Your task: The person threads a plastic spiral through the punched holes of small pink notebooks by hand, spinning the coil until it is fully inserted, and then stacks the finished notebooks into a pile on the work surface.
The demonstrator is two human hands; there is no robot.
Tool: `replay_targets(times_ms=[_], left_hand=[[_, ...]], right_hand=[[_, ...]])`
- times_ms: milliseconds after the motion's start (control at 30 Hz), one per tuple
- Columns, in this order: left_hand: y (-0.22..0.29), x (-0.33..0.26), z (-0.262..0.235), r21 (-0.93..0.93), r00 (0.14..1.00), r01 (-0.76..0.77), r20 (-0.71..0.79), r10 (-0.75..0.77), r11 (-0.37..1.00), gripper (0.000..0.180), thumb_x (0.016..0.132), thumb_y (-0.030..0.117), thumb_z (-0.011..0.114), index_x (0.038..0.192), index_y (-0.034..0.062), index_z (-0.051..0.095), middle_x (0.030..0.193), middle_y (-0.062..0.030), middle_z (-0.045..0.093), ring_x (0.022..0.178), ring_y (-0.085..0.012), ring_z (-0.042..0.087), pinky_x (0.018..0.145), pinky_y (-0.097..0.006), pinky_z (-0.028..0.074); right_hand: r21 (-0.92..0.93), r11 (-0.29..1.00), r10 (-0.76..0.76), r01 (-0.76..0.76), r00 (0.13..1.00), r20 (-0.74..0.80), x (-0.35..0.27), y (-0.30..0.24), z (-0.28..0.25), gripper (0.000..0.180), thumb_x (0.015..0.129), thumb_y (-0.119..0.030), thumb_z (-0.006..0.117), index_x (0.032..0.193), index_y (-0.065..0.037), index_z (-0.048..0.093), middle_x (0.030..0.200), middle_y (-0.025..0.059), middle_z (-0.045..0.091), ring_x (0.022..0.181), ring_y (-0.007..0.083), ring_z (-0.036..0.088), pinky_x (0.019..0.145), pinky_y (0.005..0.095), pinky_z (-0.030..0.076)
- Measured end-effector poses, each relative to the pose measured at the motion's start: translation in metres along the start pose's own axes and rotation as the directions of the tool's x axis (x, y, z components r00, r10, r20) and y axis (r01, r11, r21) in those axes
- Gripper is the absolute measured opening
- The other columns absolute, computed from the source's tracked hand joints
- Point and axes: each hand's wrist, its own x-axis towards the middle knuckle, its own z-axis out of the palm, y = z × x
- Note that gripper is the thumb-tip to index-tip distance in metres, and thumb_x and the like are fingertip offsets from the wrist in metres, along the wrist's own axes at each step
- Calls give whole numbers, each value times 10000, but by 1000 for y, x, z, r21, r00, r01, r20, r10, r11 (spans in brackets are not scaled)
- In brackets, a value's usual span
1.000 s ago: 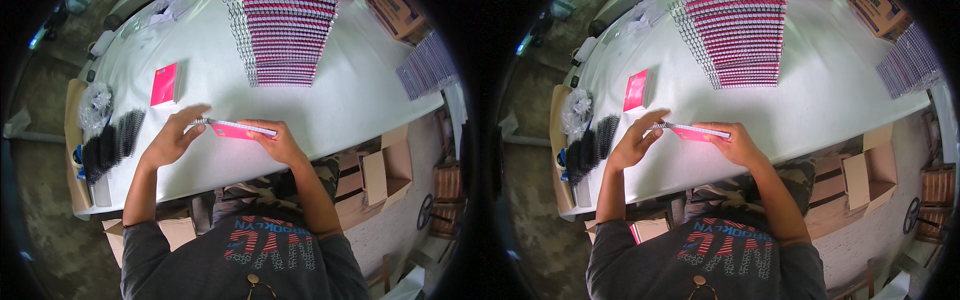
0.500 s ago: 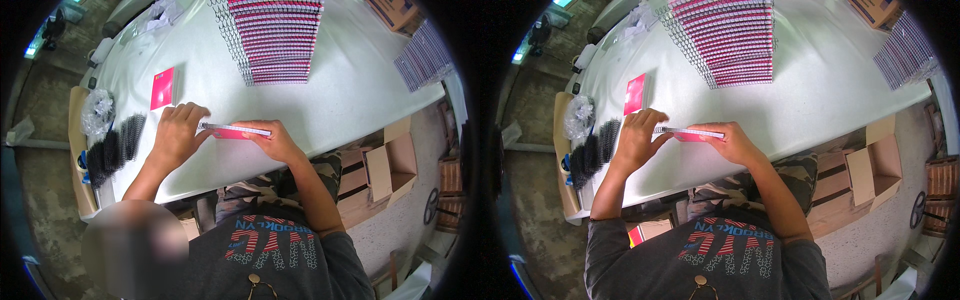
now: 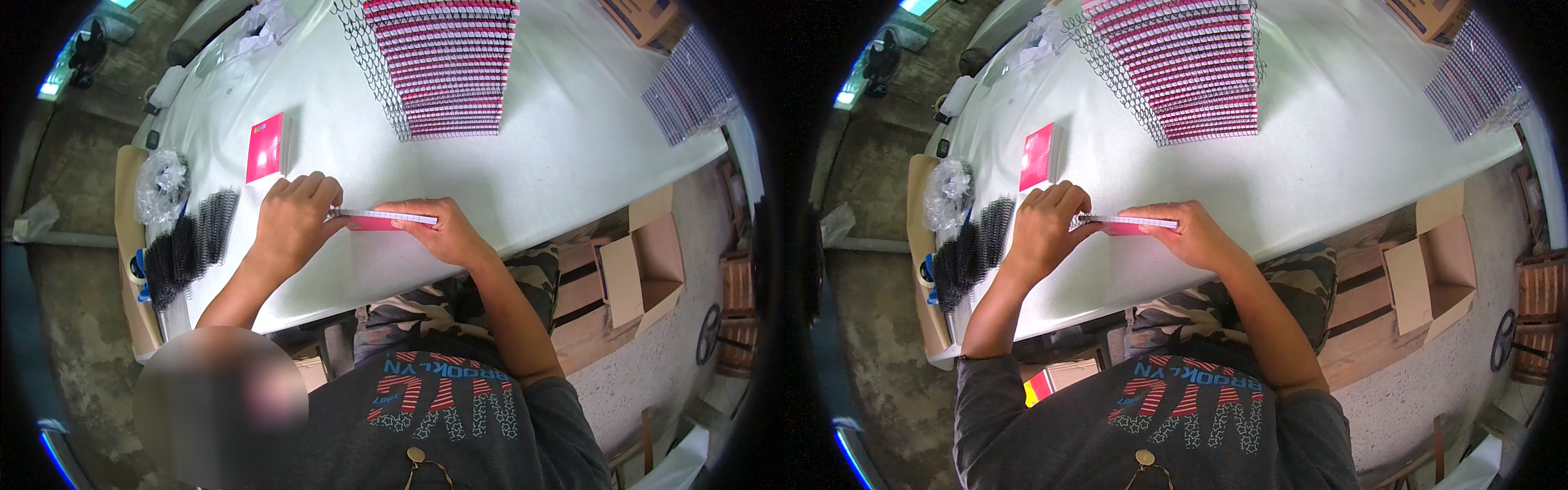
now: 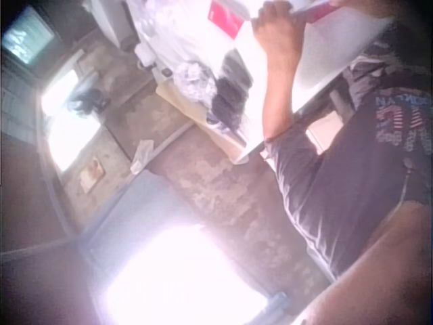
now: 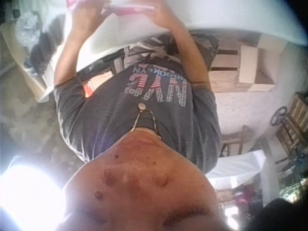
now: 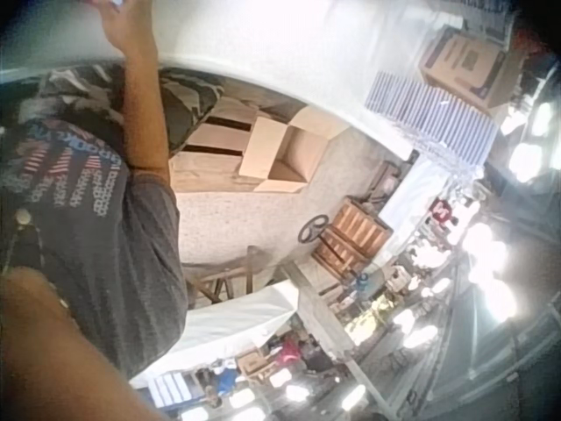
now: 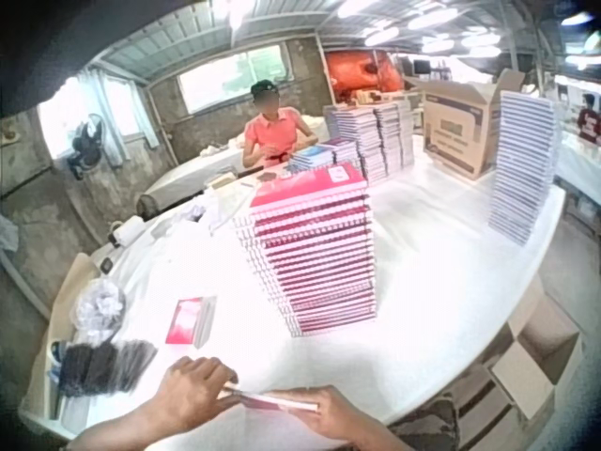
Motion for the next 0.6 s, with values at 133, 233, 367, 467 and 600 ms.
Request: replay_targets(times_ms=[133, 233, 367, 467, 600], left_hand=[[0, -3, 5, -43, 968, -164, -199, 152, 986, 268, 686, 196, 748, 844, 83, 564, 770, -45, 588, 702, -240, 578, 687, -362, 429], [2, -1, -1, 14, 997, -81, 16, 80, 997, 264, 692, 201, 745, 850, 70, 578, 779, -58, 589, 750, -240, 578, 684, -360, 427], [-3, -2, 7, 14, 978, -149, -144, 149, 989, 247, 676, 203, 752, 795, 78, 576, 756, -44, 568, 767, -233, 565, 683, -360, 419], [-1, -2, 2, 28, 973, -194, -119, 196, 981, 237, 664, 187, 756, 786, 88, 579, 751, -25, 564, 756, -224, 558, 693, -357, 414], [15, -1, 11, 149, 983, 33, -184, -5, 988, 646, 697, 438, 699, 1180, 51, 516, 1192, -162, 504, 1113, -333, 459, 927, -464, 344]], right_hand=[[-10, 998, -58, 58, 998, -32, 1, -1, 2, 285, 839, -8, 588, 1108, -79, 647, 997, 133, 678, 809, 185, 641, 762, 280, 498], [6, 1000, -11, 11, 1000, 13, 0, -3, 1, 288, 836, -8, 589, 1109, -78, 646, 1002, 129, 677, 820, 190, 643, 771, 284, 497], [-19, 1000, -21, 21, 1000, -20, 2, -1, 1, 277, 835, -12, 593, 1100, -69, 649, 994, 112, 683, 820, 168, 639, 774, 279, 499], [-23, 999, -35, 35, 999, -11, -1, -1, 1, 292, 831, -6, 590, 1109, -79, 646, 1002, 127, 678, 821, 187, 644, 775, 284, 498], [-15, 999, -34, 34, 999, -42, 0, -4, 0, 278, 835, -14, 591, 1098, -79, 651, 994, 132, 679, 813, 186, 645, 775, 282, 499]])
